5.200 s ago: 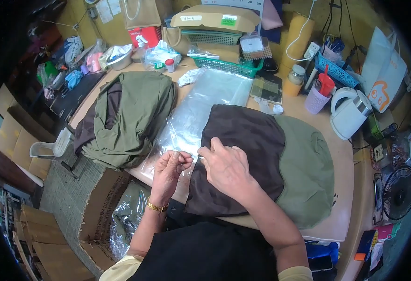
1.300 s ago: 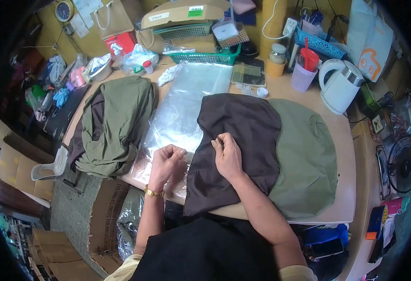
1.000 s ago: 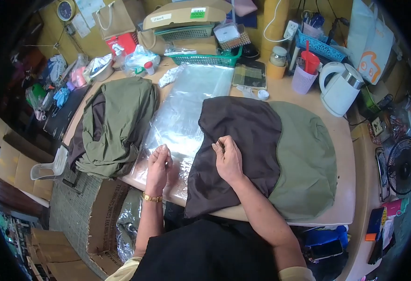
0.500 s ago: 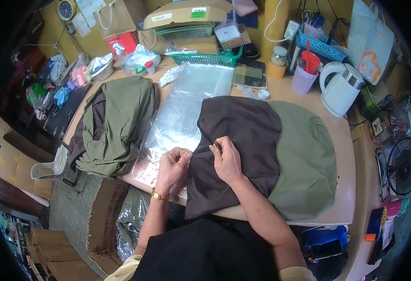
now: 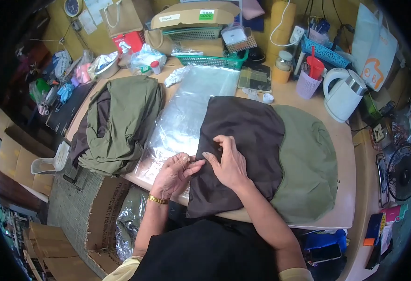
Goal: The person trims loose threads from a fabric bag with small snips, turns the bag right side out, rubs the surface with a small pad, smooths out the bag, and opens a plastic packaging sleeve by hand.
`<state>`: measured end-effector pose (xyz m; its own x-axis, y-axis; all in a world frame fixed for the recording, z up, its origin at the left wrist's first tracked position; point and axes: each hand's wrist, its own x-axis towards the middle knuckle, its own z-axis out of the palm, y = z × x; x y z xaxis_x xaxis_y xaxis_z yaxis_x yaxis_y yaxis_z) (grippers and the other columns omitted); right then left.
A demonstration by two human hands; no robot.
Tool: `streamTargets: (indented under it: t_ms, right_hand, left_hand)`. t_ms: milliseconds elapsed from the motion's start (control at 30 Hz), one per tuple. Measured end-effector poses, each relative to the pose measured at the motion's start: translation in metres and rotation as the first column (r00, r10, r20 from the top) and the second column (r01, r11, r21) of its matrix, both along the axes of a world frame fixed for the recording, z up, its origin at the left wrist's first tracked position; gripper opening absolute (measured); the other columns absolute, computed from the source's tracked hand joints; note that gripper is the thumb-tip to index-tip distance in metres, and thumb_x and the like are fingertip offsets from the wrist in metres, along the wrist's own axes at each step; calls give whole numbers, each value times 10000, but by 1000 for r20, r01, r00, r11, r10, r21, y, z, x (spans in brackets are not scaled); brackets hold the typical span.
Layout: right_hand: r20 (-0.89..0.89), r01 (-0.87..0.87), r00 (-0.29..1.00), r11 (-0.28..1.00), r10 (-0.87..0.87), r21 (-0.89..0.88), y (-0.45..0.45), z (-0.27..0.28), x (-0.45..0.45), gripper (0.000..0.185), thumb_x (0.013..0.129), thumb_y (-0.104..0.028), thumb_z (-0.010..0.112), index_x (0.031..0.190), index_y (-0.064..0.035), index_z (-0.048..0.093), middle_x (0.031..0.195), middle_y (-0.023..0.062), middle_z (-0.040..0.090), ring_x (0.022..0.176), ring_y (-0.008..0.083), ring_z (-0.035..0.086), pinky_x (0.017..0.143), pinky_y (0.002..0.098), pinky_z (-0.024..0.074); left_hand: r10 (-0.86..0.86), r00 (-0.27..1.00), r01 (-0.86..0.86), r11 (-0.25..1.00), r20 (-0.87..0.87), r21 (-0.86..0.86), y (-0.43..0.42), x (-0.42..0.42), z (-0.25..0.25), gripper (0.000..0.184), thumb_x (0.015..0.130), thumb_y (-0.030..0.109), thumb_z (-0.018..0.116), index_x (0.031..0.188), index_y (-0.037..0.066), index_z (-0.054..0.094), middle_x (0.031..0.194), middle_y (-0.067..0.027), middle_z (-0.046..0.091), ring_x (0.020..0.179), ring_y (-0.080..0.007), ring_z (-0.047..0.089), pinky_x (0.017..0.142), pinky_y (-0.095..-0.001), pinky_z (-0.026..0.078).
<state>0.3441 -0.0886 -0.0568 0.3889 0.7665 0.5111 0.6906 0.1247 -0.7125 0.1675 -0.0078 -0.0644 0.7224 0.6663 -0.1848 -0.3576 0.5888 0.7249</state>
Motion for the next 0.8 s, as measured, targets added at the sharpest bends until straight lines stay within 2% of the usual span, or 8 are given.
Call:
streamTargets:
  t_ms: [133,267,600,633,700,733,767,800]
  right_hand:
    - [249,-74,962,986,110,-148,-21,34,-6,291,833,-164,732,1081,-67,615,1050,99,534,802,307,620,694,429,495]
    - [437,-90,894,995,97,-38,-22,44,-13,304,775,-92,738,1055,-64,623,919,71,535,769,240,622,655,369,454]
    - [475,-76,874,994,105,-81,-12,38,-19,228,755,-47,712,900,-86,540,839,61,536,734,234,625,632,374,441]
    - [352,-84,930,994,104,-70,-11,36,-18,235,767,-52,716,921,-77,540,863,72,546,748,256,628,651,381,460]
    - [140,-43,989,999,42,4,-3,27,-14,283,775,-54,745,968,-57,537,902,82,559,770,262,622,642,361,486]
    - [54,12,998,998,-15,62,4,18,-9,323,772,-50,771,993,-46,536,916,81,562,778,247,613,615,334,492]
    - [-27,53,998,992,-56,-111,5,12,0,382,807,-116,760,1092,-47,516,985,129,556,878,298,621,749,408,514]
    - [30,92,996,988,-89,-125,7,3,8,410,820,-142,764,1127,-47,510,1014,130,557,905,283,610,764,424,511]
  left_hand:
    - [21,999,-21,1000,25,22,-1,0,2,172,1030,129,530,991,-35,565,1015,-127,641,1062,-250,684,888,-311,600]
    - [6,1000,-7,998,18,56,2,1,-5,204,1029,169,543,992,-30,570,1010,-111,636,991,-203,684,903,-300,585]
    - [-23,999,27,993,-35,116,-4,1,6,202,1031,185,539,972,-4,577,996,-69,625,928,-187,677,942,-324,570]
    - [-23,999,26,993,-34,116,-6,0,11,202,1031,185,539,972,-4,577,996,-69,625,928,-187,677,942,-324,570]
    - [89,994,-74,978,-69,197,-11,-2,18,231,1046,212,513,987,0,582,1019,-81,642,846,-167,691,744,-266,591]
    - [90,994,-76,978,-68,195,5,-13,-1,231,1046,212,513,987,0,582,1019,-81,642,846,-167,691,744,-266,591]
    - [-31,985,-11,971,172,237,35,-33,-36,241,1048,237,508,1005,11,583,1047,-86,646,809,-153,690,635,-242,541]
    - [-159,905,41,955,393,293,51,-43,-54,254,1050,261,503,1022,23,585,1075,-91,649,772,-139,690,527,-218,492]
